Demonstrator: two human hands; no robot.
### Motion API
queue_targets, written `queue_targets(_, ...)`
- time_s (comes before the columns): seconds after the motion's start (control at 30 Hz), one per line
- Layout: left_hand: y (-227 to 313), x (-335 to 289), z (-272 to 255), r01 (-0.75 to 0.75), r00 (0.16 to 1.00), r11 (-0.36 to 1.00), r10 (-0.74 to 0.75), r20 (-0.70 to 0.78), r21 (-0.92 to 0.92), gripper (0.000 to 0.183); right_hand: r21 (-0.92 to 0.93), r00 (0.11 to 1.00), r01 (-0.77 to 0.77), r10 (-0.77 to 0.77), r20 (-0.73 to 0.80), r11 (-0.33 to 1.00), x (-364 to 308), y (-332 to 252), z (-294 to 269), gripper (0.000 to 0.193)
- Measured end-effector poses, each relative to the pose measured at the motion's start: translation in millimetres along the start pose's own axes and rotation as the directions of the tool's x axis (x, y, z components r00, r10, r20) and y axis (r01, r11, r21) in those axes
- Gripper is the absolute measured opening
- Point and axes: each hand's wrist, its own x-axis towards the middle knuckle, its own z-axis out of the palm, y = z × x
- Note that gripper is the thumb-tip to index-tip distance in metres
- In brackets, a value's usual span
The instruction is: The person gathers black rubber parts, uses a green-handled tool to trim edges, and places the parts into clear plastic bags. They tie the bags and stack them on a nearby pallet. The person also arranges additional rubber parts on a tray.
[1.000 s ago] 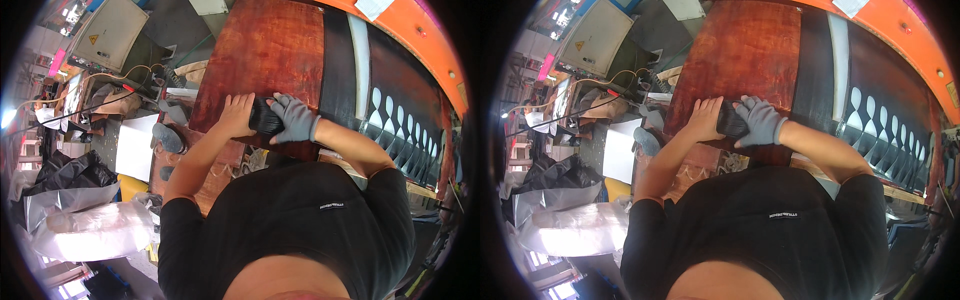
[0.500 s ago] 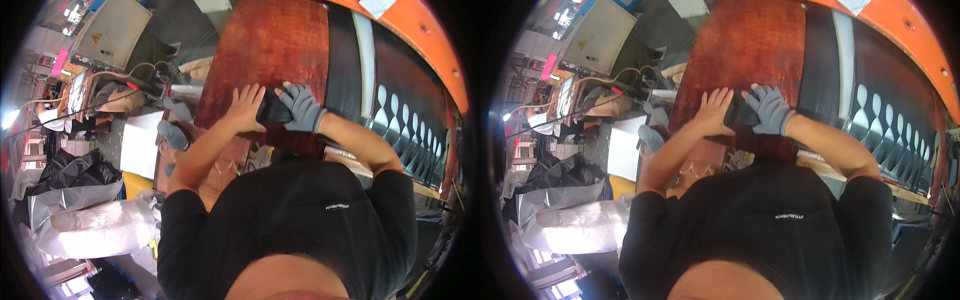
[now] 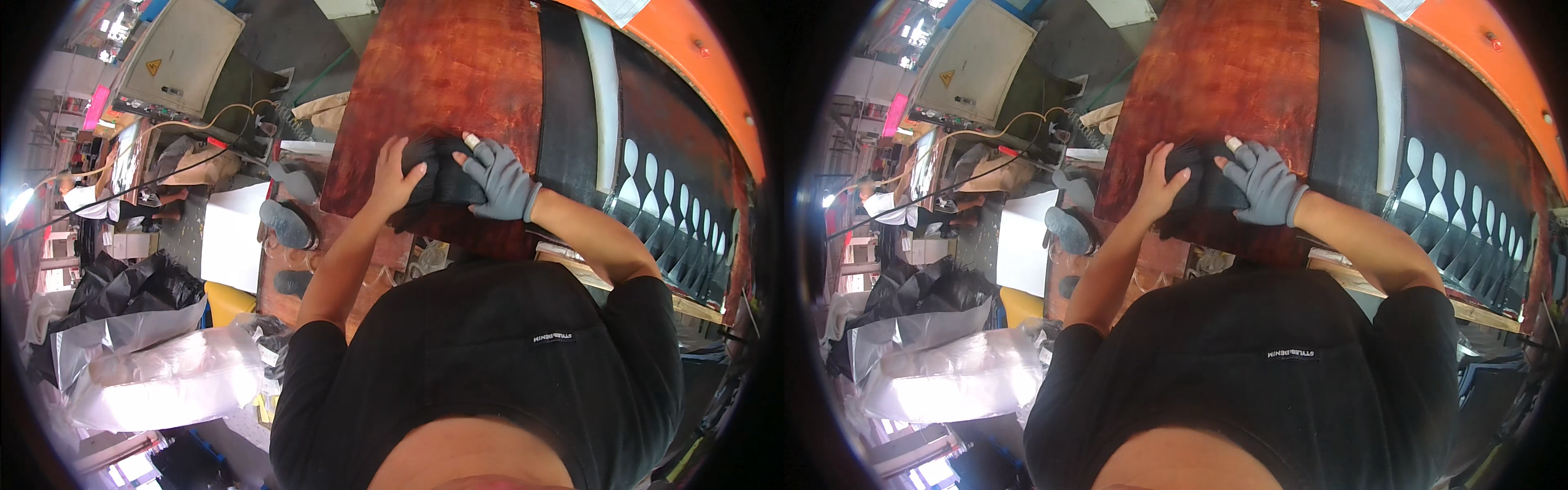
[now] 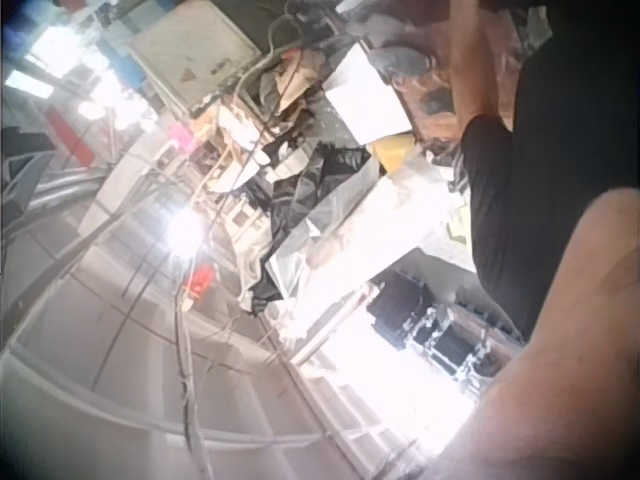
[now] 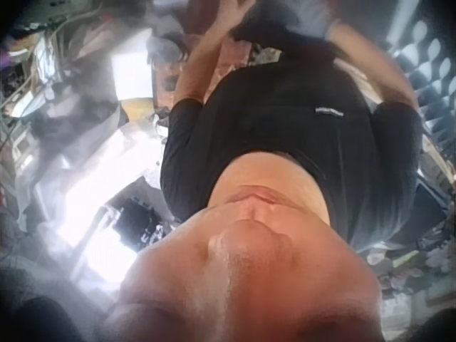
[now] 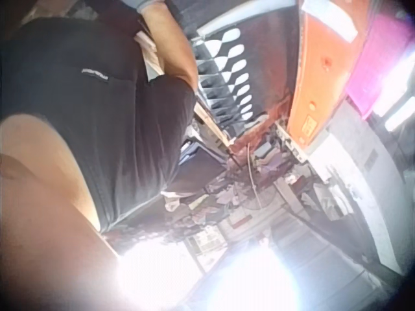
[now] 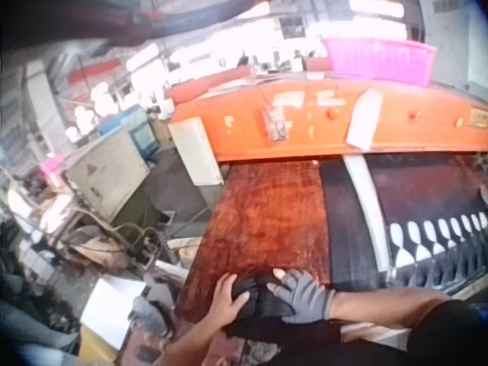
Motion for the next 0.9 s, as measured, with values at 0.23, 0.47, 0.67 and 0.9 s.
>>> queue_targets(0.23, 33, 37, -20, -0.106, 0.994, 0.972, 0.108, 0.004, 0.209, 0.061, 0.058, 0.984, 0.081, -0.071, -0.164, 0.995, -3, 10, 6, 0.085)
queue_targets(0.47, 67, 47, 8, -0.124, 0.871, 0.947, -0.040, 0.490, 0.297, 0.063, 0.064, 0.966, 0.063, -0.045, -0.255, 0.996, -5, 15, 15, 0.093)
queue_targets(0.67, 71, 29, -12, -0.229, 0.813, 0.928, 0.016, 0.582, 0.295, 0.110, 0.152, 0.966, -0.090, 0.124, -0.227, 0.984, -11, 9, 20, 0.100)
queue_targets(0.9, 83, 24, -17, -0.257, 0.757, 0.871, -0.087, 0.648, 0.418, 0.128, 0.096, 0.957, -0.111, 0.132, -0.259, 0.989, -11, 10, 21, 0.099)
